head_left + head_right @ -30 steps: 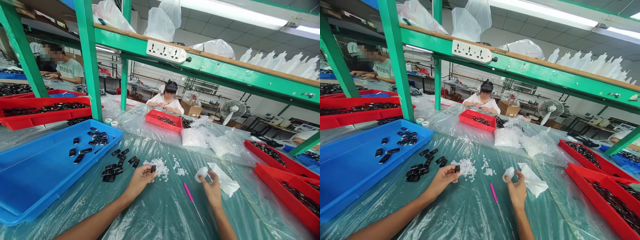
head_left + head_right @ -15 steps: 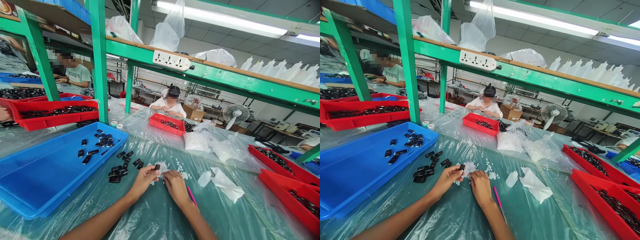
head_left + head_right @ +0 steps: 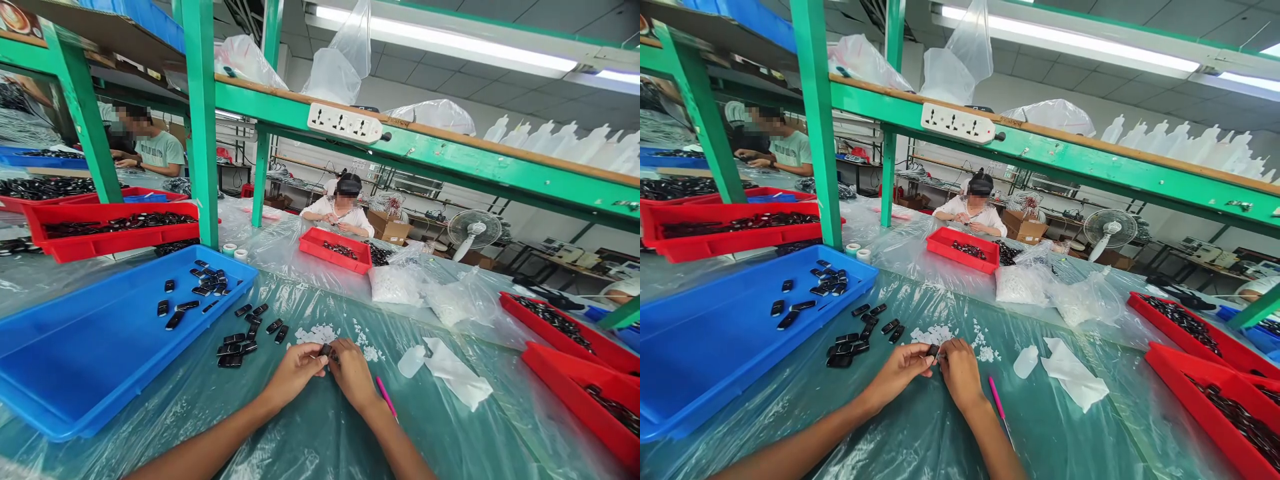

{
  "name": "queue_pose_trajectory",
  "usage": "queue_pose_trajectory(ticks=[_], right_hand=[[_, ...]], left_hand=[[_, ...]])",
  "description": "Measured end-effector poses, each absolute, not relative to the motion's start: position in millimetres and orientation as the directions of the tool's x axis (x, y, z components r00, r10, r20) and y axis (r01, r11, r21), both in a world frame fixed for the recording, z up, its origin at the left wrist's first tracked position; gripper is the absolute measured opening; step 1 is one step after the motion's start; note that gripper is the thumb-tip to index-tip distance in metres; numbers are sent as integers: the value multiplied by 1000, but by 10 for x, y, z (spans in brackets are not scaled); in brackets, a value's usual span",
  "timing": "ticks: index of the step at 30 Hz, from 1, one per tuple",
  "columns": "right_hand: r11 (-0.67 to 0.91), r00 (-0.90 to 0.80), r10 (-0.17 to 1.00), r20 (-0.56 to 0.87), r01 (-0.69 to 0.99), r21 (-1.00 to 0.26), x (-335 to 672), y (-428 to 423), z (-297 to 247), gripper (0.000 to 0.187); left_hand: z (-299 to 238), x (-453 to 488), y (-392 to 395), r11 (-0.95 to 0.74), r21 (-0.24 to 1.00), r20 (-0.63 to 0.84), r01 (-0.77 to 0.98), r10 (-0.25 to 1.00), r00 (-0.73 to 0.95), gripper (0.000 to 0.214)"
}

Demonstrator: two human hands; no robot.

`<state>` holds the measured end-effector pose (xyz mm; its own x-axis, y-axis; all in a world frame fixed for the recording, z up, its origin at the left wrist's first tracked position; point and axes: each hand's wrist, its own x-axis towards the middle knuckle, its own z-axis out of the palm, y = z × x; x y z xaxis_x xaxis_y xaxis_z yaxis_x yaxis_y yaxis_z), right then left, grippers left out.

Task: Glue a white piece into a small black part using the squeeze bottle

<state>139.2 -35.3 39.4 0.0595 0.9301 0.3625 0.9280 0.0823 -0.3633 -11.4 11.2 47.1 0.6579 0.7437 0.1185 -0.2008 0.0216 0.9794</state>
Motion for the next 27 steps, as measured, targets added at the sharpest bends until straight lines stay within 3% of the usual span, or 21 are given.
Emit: queue_pose_trajectory(ticks=[7, 10, 14, 19, 27], right_hand=[[134, 140, 914, 380, 780, -611, 1400, -378, 376, 19], [136, 246, 896, 370, 640, -756, 1470, -366, 337, 14], [170, 358, 871, 335, 419, -892, 1518, -414, 361, 26], [286, 374, 849, 375, 272, -919, 1332, -583, 506, 18], [364, 484, 740, 467, 296, -883, 1240, -546, 566, 14]], left_hand=[[447, -116, 80, 13, 975, 144, -223, 726, 673, 35], [475, -134, 51, -6, 978, 145, -206, 730, 668, 34], [463, -135, 49, -41, 984, 148, -172, 718, 680, 32], [462, -109, 54, -69, 992, 124, -107, 719, 684, 34], [328, -112, 274, -41, 996, -16, 79, 793, 609, 44]])
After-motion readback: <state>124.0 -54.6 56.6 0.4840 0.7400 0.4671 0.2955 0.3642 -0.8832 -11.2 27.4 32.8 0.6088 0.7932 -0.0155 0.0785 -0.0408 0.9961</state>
